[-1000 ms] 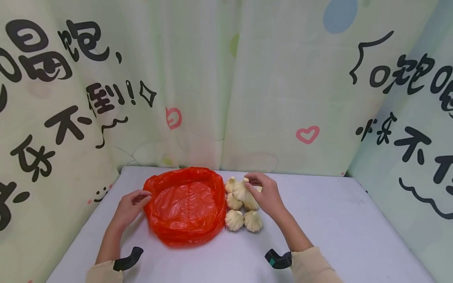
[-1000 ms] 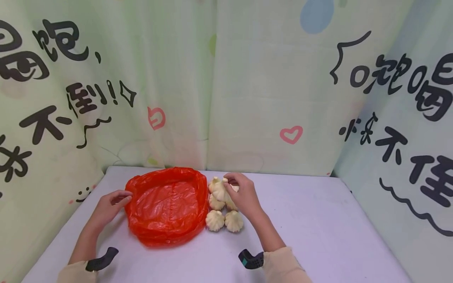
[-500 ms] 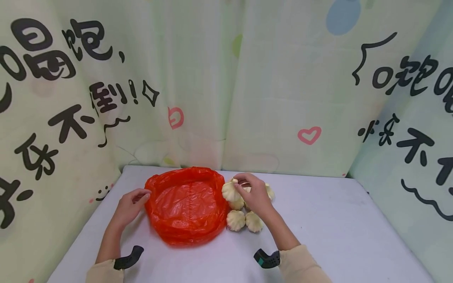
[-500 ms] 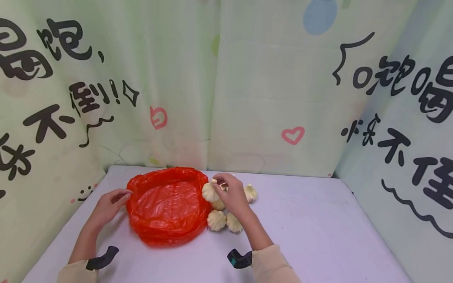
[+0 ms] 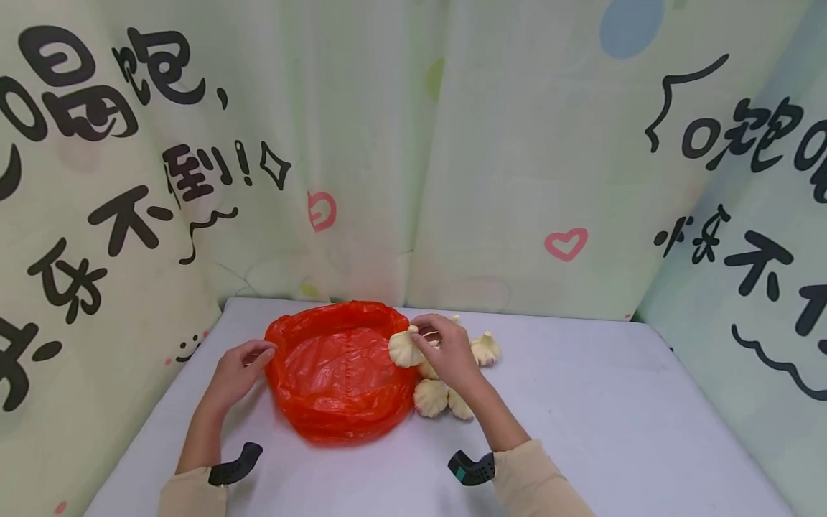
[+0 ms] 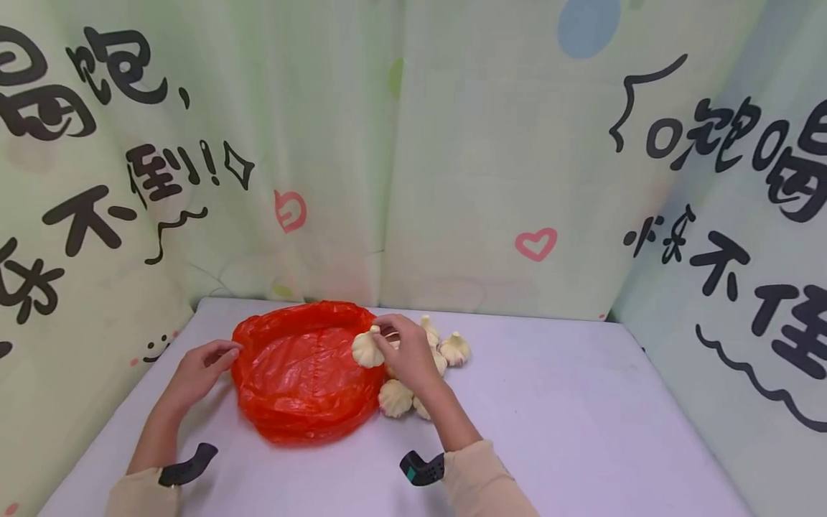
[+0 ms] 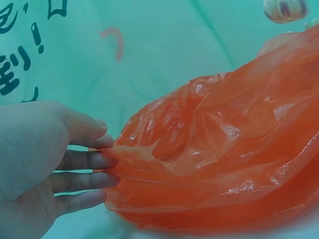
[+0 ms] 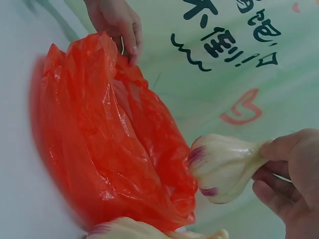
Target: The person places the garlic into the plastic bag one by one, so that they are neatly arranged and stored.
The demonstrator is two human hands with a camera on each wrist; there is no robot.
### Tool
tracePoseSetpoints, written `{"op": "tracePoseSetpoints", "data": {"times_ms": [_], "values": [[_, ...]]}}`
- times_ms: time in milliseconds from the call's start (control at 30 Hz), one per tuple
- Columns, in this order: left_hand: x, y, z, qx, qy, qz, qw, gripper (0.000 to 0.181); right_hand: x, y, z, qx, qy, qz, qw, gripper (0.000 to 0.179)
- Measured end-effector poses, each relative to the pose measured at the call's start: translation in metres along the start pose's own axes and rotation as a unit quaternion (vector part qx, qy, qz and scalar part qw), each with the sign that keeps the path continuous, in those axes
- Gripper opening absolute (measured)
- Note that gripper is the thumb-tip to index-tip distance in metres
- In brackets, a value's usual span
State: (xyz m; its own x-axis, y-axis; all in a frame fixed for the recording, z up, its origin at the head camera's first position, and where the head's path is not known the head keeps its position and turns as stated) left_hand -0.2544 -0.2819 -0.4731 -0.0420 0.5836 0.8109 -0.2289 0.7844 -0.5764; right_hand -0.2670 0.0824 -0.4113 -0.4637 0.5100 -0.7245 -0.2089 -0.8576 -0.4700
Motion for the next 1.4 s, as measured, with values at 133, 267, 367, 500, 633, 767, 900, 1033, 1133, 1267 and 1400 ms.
{"op": "tracePoseSetpoints", "data": {"times_ms": [133, 267, 367, 500, 633, 767, 900, 1033, 1133, 1267, 1400], "values": [[0.0, -0.004, 0.0, 0.006, 0.003, -0.001, 1.0, 0.039, -0.004, 0.008, 0.002, -0.008, 0.01, 0.003, 0.9999, 0.022], [-0.002, -0.004, 0.001, 0.004, 0.004, -0.002, 1.0, 0.039, -0.009, 0.014, 0.002, -0.014, 0.02, 0.016, 0.9996, 0.022], [-0.003, -0.004, 0.001, 0.001, 0.002, -0.004, 1.0, 0.039, -0.01, 0.018, 0.002, -0.017, 0.024, 0.018, 0.9994, 0.021], [-0.003, -0.003, 0.002, 0.001, 0.003, -0.004, 1.0, 0.039, -0.008, 0.022, 0.001, -0.019, 0.029, 0.008, 0.9994, 0.023], [-0.003, -0.001, 0.002, -0.001, 0.001, -0.003, 1.0, 0.039, -0.005, 0.027, 0.0, -0.028, 0.035, 0.002, 0.999, 0.024], [-0.004, -0.001, 0.001, -0.003, -0.004, -0.003, 1.0, 0.041, -0.003, 0.033, 0.0, -0.032, 0.036, -0.001, 0.9989, 0.024], [-0.004, -0.003, 0.001, -0.003, -0.01, 0.005, 0.9999, 0.042, -0.003, 0.038, 0.0, -0.036, 0.02, 0.003, 0.9991, 0.021], [-0.003, -0.004, 0.0, 0.0, -0.012, 0.009, 0.9999, 0.043, -0.001, 0.041, -0.001, -0.042, 0.008, 0.004, 0.9991, 0.019], [-0.002, -0.005, 0.0, 0.002, -0.011, 0.008, 0.9999, 0.043, -0.001, 0.043, -0.001, -0.045, 0.009, 0.004, 0.9989, 0.019], [-0.001, -0.004, 0.0, 0.0, -0.014, 0.01, 0.9999, 0.043, 0.0, 0.044, -0.002, -0.055, 0.017, 0.006, 0.9983, 0.019], [-0.003, -0.003, 0.0, -0.003, -0.015, 0.011, 0.9998, 0.044, 0.002, 0.045, -0.004, -0.067, 0.03, 0.004, 0.9973, 0.02]]}}
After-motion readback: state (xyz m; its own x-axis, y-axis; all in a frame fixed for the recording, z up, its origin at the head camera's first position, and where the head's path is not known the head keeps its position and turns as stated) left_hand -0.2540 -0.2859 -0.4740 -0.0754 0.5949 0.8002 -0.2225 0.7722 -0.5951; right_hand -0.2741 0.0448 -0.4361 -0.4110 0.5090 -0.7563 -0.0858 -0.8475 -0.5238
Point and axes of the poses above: each hand's wrist, its own z-axis towards the middle knuckle, its own y-axis out of the palm, x = y × z, the point moved 1 cm from there along z, towards the middle knuckle, and after that the axes turned 10 degrees about x, right-handed, at the moved point
